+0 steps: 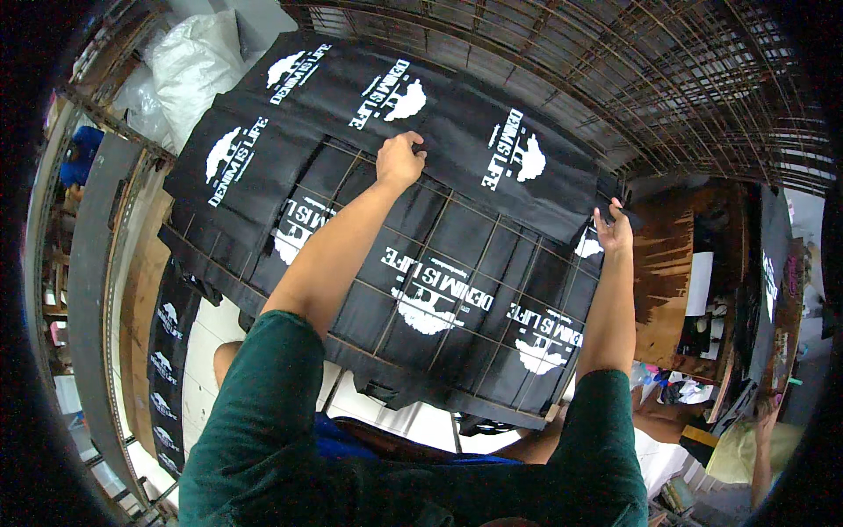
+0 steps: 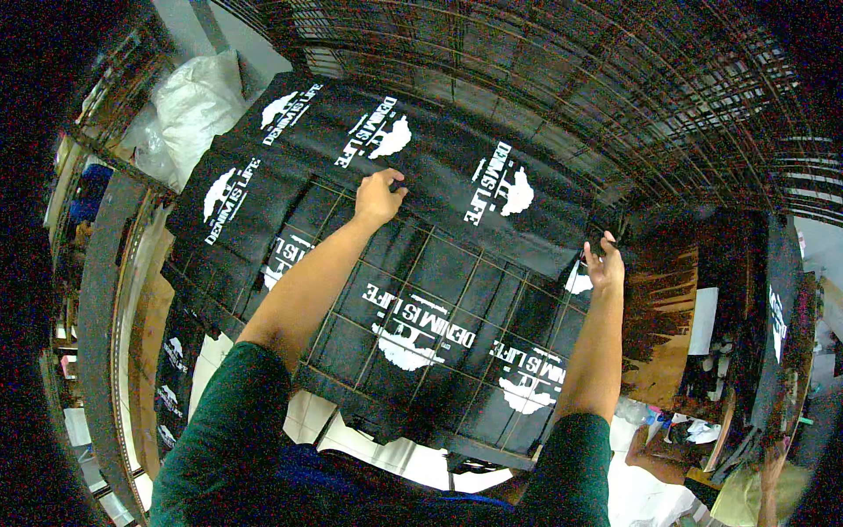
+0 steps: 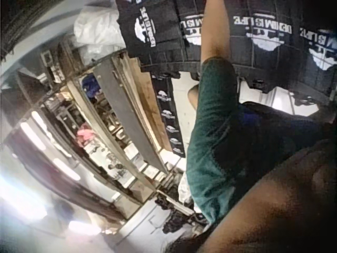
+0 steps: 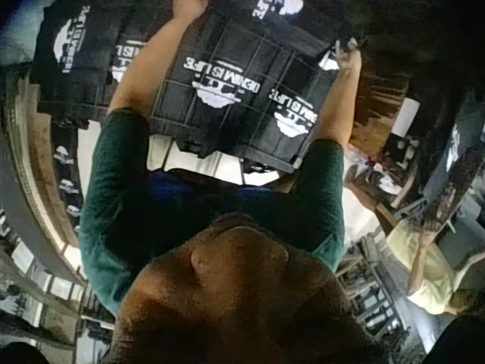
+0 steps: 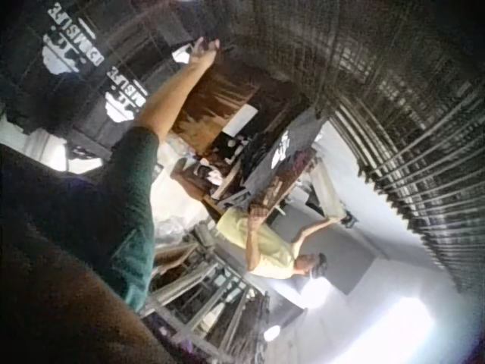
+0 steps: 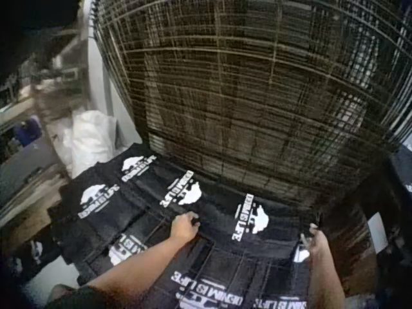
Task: The person sits on the floor and repeatedly picks up black tote bags from a nearby table, places them into a large wire cage, and arranges them into a neat stack. The process is repeated for multiple bags throughout the clip.
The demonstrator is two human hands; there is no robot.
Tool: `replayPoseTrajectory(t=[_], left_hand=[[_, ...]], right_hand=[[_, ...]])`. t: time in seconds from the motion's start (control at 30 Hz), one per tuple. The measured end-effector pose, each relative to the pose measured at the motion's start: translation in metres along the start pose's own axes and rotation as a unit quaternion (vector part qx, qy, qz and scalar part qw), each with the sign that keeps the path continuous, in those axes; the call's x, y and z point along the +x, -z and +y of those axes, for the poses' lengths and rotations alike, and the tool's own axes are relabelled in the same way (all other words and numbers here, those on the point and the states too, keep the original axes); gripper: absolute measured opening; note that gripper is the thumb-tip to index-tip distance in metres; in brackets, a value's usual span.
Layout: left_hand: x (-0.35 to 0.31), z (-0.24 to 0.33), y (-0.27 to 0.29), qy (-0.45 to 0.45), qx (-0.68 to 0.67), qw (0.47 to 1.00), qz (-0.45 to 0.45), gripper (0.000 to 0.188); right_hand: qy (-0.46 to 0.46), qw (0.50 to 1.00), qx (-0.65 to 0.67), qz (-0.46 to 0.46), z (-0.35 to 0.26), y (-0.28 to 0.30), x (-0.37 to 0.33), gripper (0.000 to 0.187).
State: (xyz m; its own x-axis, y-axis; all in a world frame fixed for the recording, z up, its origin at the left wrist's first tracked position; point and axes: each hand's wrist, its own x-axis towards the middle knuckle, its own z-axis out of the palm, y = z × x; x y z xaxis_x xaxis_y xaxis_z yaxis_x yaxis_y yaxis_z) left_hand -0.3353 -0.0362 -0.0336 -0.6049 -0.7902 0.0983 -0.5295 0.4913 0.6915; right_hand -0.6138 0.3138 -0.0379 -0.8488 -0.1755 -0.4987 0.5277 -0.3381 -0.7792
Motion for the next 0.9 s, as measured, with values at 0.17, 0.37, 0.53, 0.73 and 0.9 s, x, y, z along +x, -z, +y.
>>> replayPoseTrajectory(t=[0.17,0.37,0.53,0.73,0.9], left_hand=[[0.000,-0.017,0.000,-0.021,0.033,0.999,0.004,0.025],[-0.001,-0.021,0.003,-0.037,0.064,0.997,0.007,0.025],[0.000,-0.018,0.004,-0.033,0.059,0.998,0.006,0.028],[0.001,-0.018,0.001,-0.037,0.075,0.997,0.005,0.031],[-0.015,-0.012,0.025,-0.089,0.103,0.989,0.053,0.039]], right_hand=[[-0.008,1.000,0.025,0.013,0.007,0.002,0.003,0.031],[-0.028,0.999,0.029,0.008,0.000,0.003,0.001,0.044],[-0.051,0.994,0.007,0.102,-0.012,0.020,0.016,0.013],[-0.080,0.994,-0.031,0.072,-0.008,0.034,0.009,0.009],[0.094,0.904,-0.364,0.206,-0.018,0.022,-0.056,0.043]])
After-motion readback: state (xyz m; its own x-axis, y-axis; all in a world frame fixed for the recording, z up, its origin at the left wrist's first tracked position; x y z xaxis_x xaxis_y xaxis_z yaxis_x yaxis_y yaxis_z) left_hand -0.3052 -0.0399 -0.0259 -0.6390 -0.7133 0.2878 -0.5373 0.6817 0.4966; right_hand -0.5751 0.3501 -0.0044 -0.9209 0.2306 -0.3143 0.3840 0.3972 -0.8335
